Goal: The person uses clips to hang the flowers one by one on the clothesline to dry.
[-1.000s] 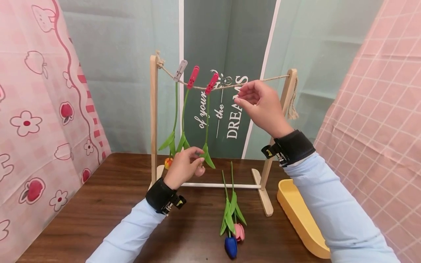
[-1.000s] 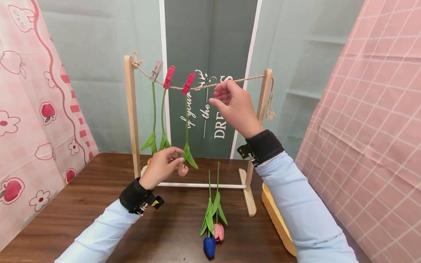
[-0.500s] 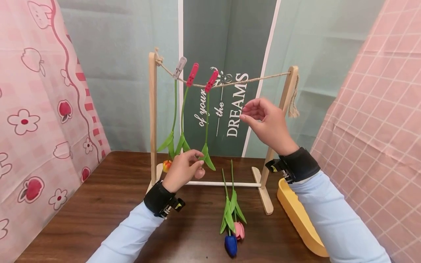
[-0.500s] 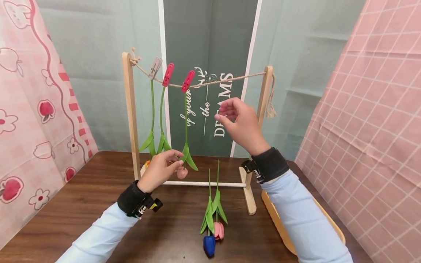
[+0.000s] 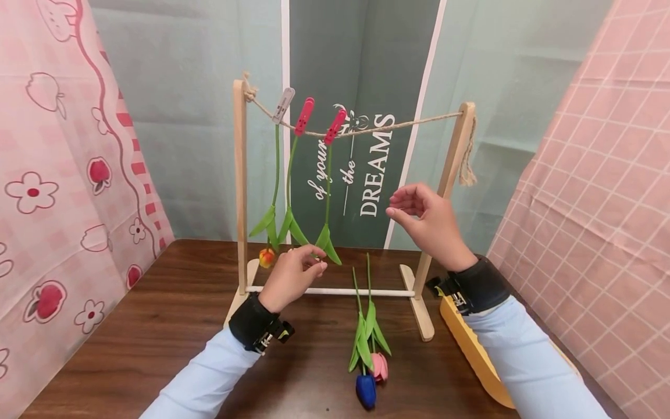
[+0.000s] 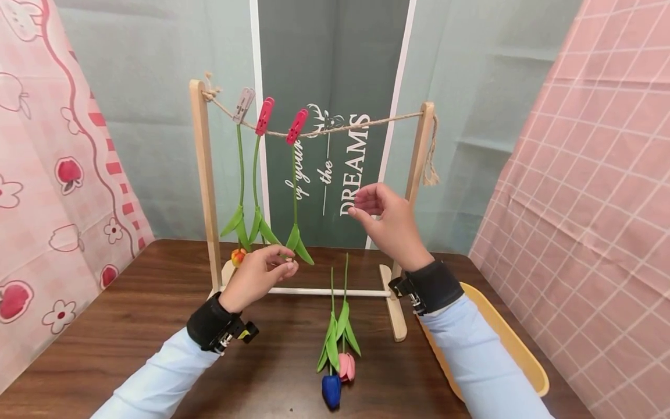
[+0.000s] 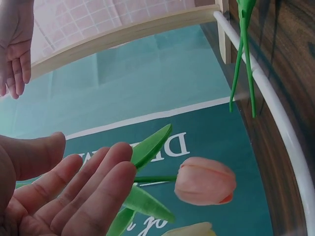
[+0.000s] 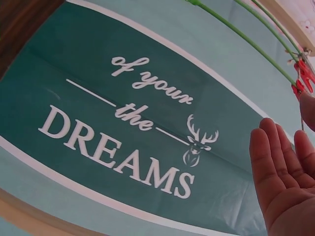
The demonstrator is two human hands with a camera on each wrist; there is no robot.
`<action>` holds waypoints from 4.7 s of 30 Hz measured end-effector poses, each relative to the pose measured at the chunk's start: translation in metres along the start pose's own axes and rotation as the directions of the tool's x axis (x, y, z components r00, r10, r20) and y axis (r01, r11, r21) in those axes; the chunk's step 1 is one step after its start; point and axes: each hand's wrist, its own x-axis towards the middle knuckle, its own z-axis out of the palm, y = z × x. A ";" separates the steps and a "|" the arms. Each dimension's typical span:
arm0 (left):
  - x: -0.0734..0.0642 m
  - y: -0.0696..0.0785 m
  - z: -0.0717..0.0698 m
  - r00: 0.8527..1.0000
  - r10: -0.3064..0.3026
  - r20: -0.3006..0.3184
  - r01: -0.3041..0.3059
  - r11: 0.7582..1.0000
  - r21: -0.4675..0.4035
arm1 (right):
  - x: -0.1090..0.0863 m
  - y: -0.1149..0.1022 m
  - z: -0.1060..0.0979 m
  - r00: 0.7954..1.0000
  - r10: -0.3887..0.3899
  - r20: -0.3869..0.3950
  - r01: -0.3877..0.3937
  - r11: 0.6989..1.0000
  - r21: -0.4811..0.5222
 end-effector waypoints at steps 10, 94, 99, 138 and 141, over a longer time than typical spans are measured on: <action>-0.005 -0.003 0.008 0.999 -0.034 0.032 0.034 0.999 -0.018 | -0.022 0.011 0.007 0.999 0.048 0.022 -0.047 0.998 -0.034; -0.041 -0.054 0.064 0.886 -0.156 0.437 0.328 0.878 -0.350 | -0.142 0.051 0.038 0.921 0.368 0.129 -0.374 0.927 0.026; -0.041 -0.054 0.063 0.874 -0.163 0.458 0.345 0.871 -0.349 | -0.145 0.052 0.036 0.911 0.385 0.145 -0.388 0.922 -0.011; -0.040 -0.055 0.061 0.868 -0.177 0.464 0.358 0.871 -0.337 | -0.134 0.105 -0.095 0.751 0.597 0.282 -0.388 0.744 -0.544; -0.039 -0.055 0.062 0.865 -0.180 0.468 0.359 0.874 -0.327 | -0.138 0.112 -0.102 0.720 0.627 0.297 -0.386 0.718 -0.580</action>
